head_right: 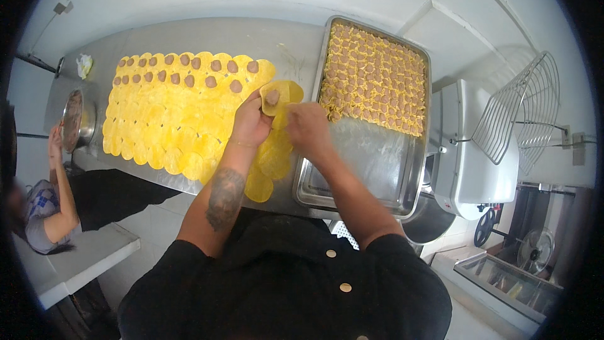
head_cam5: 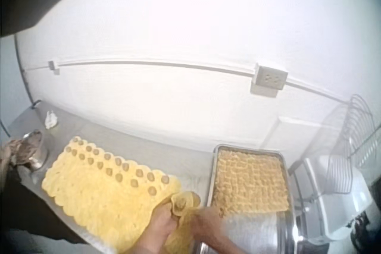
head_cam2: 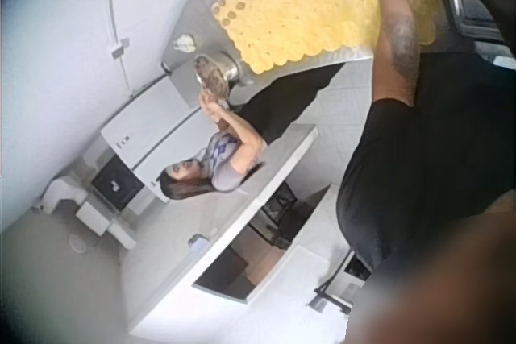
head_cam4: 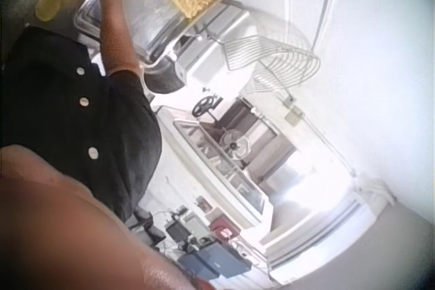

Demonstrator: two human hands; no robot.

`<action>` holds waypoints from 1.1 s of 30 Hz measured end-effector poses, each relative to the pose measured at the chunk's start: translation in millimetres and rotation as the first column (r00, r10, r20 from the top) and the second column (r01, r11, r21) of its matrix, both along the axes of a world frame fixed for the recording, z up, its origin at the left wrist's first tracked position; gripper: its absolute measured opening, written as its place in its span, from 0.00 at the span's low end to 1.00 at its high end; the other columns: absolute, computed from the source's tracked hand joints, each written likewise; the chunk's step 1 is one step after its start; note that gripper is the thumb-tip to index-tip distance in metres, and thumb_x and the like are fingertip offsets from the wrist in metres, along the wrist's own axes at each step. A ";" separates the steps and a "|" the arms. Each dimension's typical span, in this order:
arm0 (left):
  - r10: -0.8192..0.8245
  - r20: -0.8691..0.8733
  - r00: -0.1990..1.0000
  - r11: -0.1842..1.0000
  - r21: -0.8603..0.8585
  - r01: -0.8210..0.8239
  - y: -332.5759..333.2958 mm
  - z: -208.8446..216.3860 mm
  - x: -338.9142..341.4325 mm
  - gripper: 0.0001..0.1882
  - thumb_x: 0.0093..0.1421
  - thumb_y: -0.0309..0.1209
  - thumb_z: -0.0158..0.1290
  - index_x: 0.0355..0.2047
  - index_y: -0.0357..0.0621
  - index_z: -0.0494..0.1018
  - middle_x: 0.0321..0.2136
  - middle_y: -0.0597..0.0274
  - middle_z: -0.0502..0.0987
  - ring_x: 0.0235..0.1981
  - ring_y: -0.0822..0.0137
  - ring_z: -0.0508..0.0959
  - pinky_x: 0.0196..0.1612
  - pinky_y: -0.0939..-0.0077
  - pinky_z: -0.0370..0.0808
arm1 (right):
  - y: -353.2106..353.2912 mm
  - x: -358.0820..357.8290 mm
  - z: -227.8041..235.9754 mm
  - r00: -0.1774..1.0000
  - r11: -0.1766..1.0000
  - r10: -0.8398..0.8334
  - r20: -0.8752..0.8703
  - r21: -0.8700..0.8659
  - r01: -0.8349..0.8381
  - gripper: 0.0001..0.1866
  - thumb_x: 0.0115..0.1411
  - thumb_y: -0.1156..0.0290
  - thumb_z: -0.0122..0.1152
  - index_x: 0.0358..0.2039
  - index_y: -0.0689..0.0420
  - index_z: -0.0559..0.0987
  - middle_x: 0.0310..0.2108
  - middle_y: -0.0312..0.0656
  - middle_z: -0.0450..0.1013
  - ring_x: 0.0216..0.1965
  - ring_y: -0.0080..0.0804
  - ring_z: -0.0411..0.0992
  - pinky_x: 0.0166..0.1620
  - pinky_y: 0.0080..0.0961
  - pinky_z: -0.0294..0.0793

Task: The person repeatedly picks a small brown filling ball and a yellow pasta wrapper from a stainless steel table, folds the wrapper around the filling to form a ravioli, and places the finished piece onto a metal baking tray. Another person is visible in the background preparing filling.

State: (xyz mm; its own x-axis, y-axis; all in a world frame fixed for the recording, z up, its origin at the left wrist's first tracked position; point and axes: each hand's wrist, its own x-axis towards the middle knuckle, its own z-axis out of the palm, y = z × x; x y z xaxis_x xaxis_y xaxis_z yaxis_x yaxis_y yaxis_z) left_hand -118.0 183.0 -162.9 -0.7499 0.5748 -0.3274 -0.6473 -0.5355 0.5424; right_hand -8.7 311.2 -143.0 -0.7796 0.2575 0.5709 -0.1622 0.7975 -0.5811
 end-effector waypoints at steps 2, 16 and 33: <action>0.043 0.002 0.999 0.999 -0.033 -0.043 -16.1 25.0 19.8 0.18 0.71 0.22 0.43 0.59 0.34 0.70 0.53 0.52 0.78 0.54 0.59 0.80 0.58 0.63 0.78 | -19.7 10.6 1.2 0.978 0.812 0.066 0.198 -0.581 0.063 0.16 0.66 0.75 0.61 0.54 0.60 0.80 0.42 0.39 0.80 0.42 0.30 0.77 0.47 0.30 0.75; 0.031 -0.571 0.820 0.951 -0.235 -0.200 -164.7 106.0 75.7 0.11 0.71 0.23 0.53 0.50 0.31 0.78 0.43 0.58 0.82 0.44 0.70 0.82 0.50 0.76 0.80 | -147.3 16.1 89.5 0.981 0.317 0.192 -0.042 -0.943 -0.102 0.10 0.70 0.70 0.59 0.40 0.65 0.81 0.34 0.37 0.79 0.32 0.19 0.72 0.35 0.19 0.71; 0.048 -0.586 0.809 0.980 0.186 0.076 -281.4 138.3 73.4 0.10 0.67 0.18 0.56 0.48 0.37 0.78 0.47 0.53 0.82 0.47 0.62 0.84 0.51 0.67 0.85 | -268.0 56.9 154.3 0.973 0.451 0.218 -0.071 -0.877 -0.165 0.07 0.67 0.74 0.66 0.44 0.60 0.82 0.36 0.32 0.78 0.37 0.17 0.74 0.41 0.19 0.73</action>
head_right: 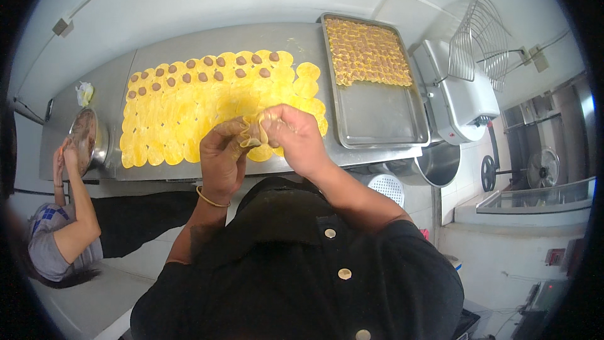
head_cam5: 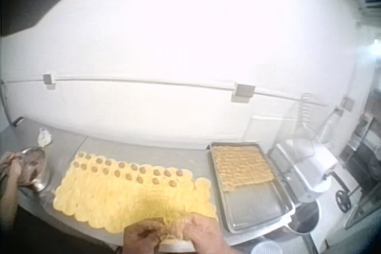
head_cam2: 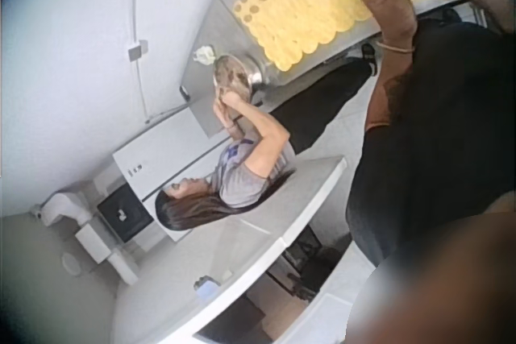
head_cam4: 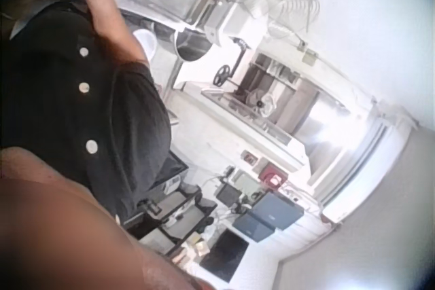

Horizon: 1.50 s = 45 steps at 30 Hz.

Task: The person repeatedly picks a small brown filling ball and a yellow pasta wrapper from a stainless steel table, folds the wrapper around the filling to form a ravioli, and places the finished piece onto a metal baking tray. Another person is visible in the background preparing filling.

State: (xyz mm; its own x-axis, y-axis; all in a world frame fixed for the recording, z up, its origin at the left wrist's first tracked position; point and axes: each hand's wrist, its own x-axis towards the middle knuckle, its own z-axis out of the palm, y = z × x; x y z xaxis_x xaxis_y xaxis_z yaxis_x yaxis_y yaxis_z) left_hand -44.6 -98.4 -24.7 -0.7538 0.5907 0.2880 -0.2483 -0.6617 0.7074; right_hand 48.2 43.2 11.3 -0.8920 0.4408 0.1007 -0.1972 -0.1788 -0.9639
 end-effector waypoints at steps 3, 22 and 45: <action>-0.076 0.142 0.987 0.996 0.052 0.069 -1.8 7.7 -4.7 0.10 0.67 0.17 0.55 0.48 0.37 0.77 0.48 0.54 0.82 0.48 0.63 0.84 0.52 0.68 0.84 | -7.6 -2.8 7.2 0.995 0.988 -0.071 -0.067 -0.142 0.061 0.05 0.65 0.73 0.66 0.39 0.61 0.82 0.32 0.31 0.77 0.33 0.19 0.74 0.38 0.20 0.73; 0.171 -0.068 0.983 0.985 0.043 -0.168 2.9 16.9 -10.4 0.10 0.68 0.16 0.54 0.48 0.36 0.75 0.51 0.51 0.80 0.50 0.63 0.82 0.56 0.67 0.80 | -11.3 -9.0 33.0 0.928 0.453 -0.091 -0.363 0.814 0.363 0.16 0.53 0.74 0.74 0.40 0.61 0.78 0.27 0.42 0.75 0.26 0.32 0.73 0.30 0.27 0.71; -0.347 0.502 0.792 0.931 0.082 0.356 30.8 -51.2 38.1 0.10 0.68 0.24 0.57 0.49 0.38 0.76 0.44 0.62 0.81 0.44 0.69 0.81 0.51 0.73 0.80 | 9.5 6.7 -23.6 0.949 0.865 -0.254 0.186 0.482 0.137 0.24 0.53 0.67 0.76 0.47 0.59 0.74 0.38 0.46 0.79 0.40 0.36 0.79 0.44 0.32 0.79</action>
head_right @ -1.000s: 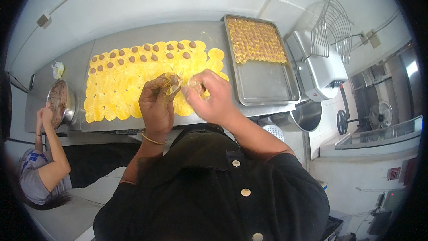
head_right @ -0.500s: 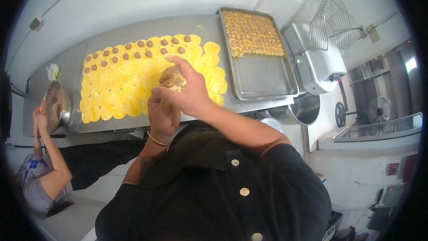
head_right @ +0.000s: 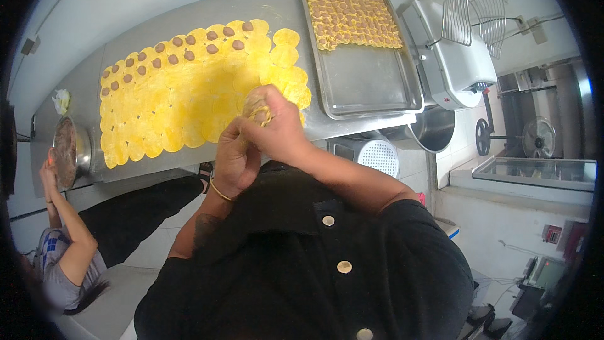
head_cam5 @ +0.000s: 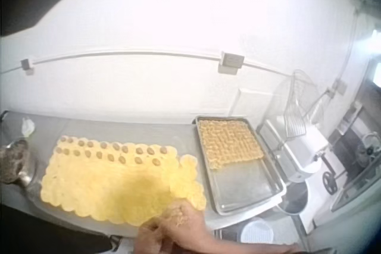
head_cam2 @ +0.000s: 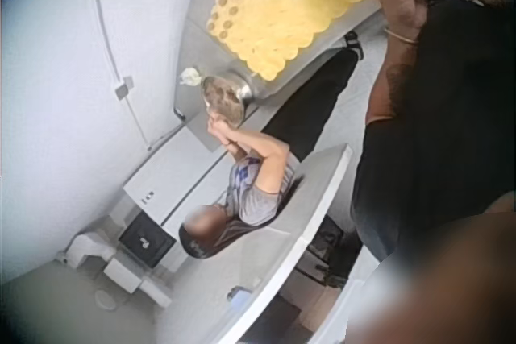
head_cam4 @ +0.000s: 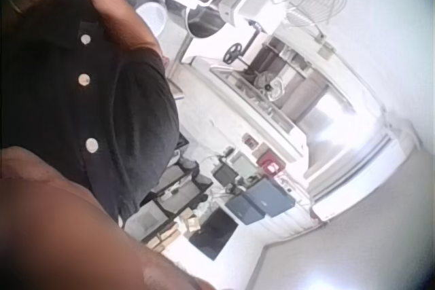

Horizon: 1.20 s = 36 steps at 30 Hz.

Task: The person repeatedly picks a small brown filling ball and a yellow pasta wrapper from a stainless steel table, folds the wrapper around the filling to form a ravioli, and places the finished piece onto a metal baking tray. Another person is visible in the background preparing filling.

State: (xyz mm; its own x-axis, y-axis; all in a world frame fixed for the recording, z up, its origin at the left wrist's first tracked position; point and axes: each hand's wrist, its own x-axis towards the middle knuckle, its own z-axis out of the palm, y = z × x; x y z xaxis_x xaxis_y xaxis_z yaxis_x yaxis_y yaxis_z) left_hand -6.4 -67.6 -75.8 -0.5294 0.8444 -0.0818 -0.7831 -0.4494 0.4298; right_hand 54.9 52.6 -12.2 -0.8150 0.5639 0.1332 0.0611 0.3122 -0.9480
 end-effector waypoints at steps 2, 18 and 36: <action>0.046 -0.045 0.998 0.997 -0.062 -0.048 11.8 2.7 5.2 0.10 0.68 0.23 0.57 0.49 0.38 0.76 0.45 0.62 0.81 0.45 0.69 0.81 0.52 0.72 0.79 | 14.2 3.5 0.8 0.998 0.994 0.069 -0.012 0.082 -0.068 0.23 0.53 0.68 0.75 0.45 0.59 0.74 0.37 0.44 0.78 0.39 0.34 0.78 0.42 0.31 0.78; -0.201 0.182 0.962 0.862 -0.433 0.262 226.1 -30.3 21.0 0.28 0.77 0.51 0.40 0.64 0.41 0.65 0.53 0.50 0.76 0.53 0.57 0.78 0.57 0.63 0.75 | 241.7 86.4 -104.1 0.996 0.940 -0.083 0.011 0.332 0.075 0.25 0.48 0.64 0.79 0.46 0.56 0.80 0.36 0.42 0.77 0.42 0.43 0.74 0.52 0.41 0.70; -0.774 -0.530 -0.346 0.528 -0.239 -0.815 379.7 -86.6 -40.3 0.39 0.58 0.37 0.64 0.68 0.43 0.64 0.67 0.39 0.59 0.74 0.32 0.48 0.75 0.44 0.48 | 350.9 20.8 -199.2 0.899 0.890 -0.349 0.263 0.394 0.230 0.11 0.57 0.62 0.70 0.29 0.56 0.79 0.30 0.46 0.78 0.39 0.51 0.71 0.49 0.47 0.65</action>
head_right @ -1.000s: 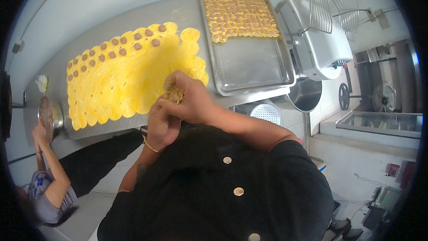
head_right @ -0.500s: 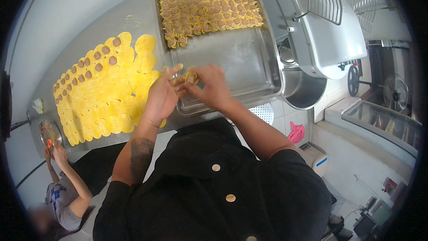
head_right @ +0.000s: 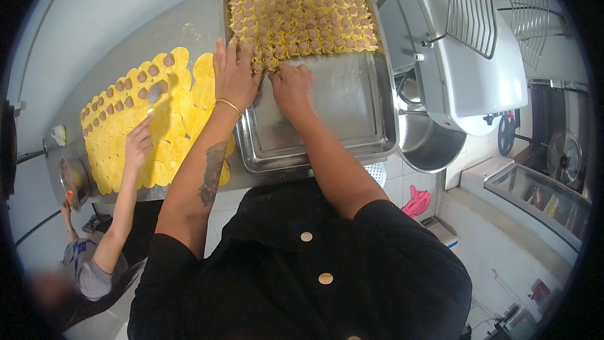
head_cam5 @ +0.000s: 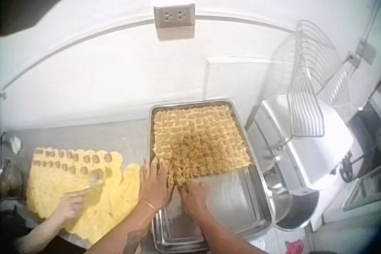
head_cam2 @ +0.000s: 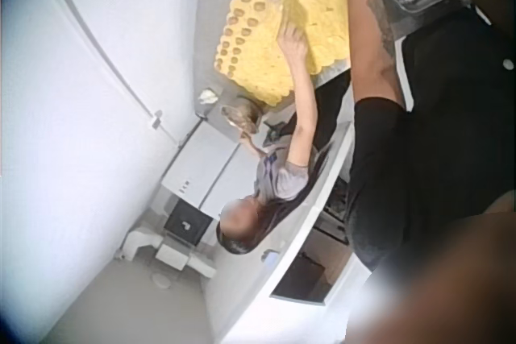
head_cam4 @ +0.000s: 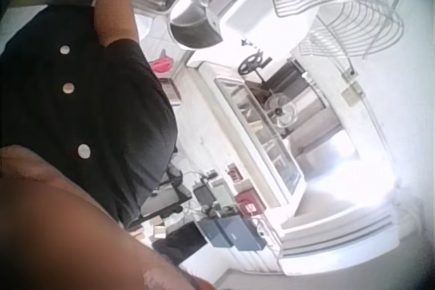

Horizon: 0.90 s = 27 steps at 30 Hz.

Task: The person repeatedly picks a small brown filling ball and a yellow pasta wrapper from a stainless steel table, folds the wrapper around the filling to form a ravioli, and places the finished piece onto a metal baking tray. Another person is visible in the background preparing filling.

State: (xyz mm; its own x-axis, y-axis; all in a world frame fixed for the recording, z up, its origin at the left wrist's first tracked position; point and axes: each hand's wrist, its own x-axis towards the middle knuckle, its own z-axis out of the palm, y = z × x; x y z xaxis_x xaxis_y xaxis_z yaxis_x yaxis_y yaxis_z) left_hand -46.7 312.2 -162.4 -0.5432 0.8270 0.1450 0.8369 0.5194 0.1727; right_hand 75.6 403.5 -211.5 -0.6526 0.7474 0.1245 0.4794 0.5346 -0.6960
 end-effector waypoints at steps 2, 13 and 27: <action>0.008 0.006 1.000 1.000 -0.009 -0.008 1.0 -3.0 -1.3 0.38 0.58 0.37 0.64 0.68 0.42 0.64 0.67 0.39 0.59 0.74 0.33 0.47 0.75 0.44 0.49 | 1.0 -4.9 0.1 0.998 0.997 0.024 -0.054 0.070 -0.020 0.11 0.58 0.63 0.69 0.30 0.57 0.79 0.31 0.47 0.78 0.38 0.54 0.71 0.48 0.47 0.66; -0.054 0.345 0.937 0.861 0.491 -0.131 -165.2 22.1 57.3 0.18 0.61 0.33 0.63 0.49 0.39 0.79 0.55 0.42 0.75 0.62 0.37 0.69 0.66 0.49 0.67 | -1.6 29.6 44.4 0.992 0.979 0.126 -0.025 0.165 -0.120 0.16 0.60 0.64 0.68 0.46 0.59 0.84 0.30 0.44 0.79 0.35 0.46 0.75 0.48 0.44 0.70; 0.192 0.883 0.427 0.286 0.366 -0.885 -406.6 16.2 -48.7 0.09 0.67 0.23 0.58 0.45 0.33 0.79 0.39 0.53 0.85 0.40 0.70 0.83 0.44 0.74 0.79 | -241.9 -357.0 129.4 0.564 0.575 0.817 -0.121 0.087 -0.814 0.16 0.67 0.75 0.51 0.51 0.58 0.82 0.41 0.52 0.80 0.43 0.45 0.79 0.47 0.36 0.76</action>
State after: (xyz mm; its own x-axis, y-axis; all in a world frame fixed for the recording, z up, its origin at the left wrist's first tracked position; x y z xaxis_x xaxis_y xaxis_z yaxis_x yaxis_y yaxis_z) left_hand -95.4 -94.5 -146.3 -0.9909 -0.0036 -0.1348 -0.1338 0.1476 0.9799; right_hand -281.3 161.6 -82.1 -0.9587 -0.0974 0.2672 -0.2625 0.6648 -0.6993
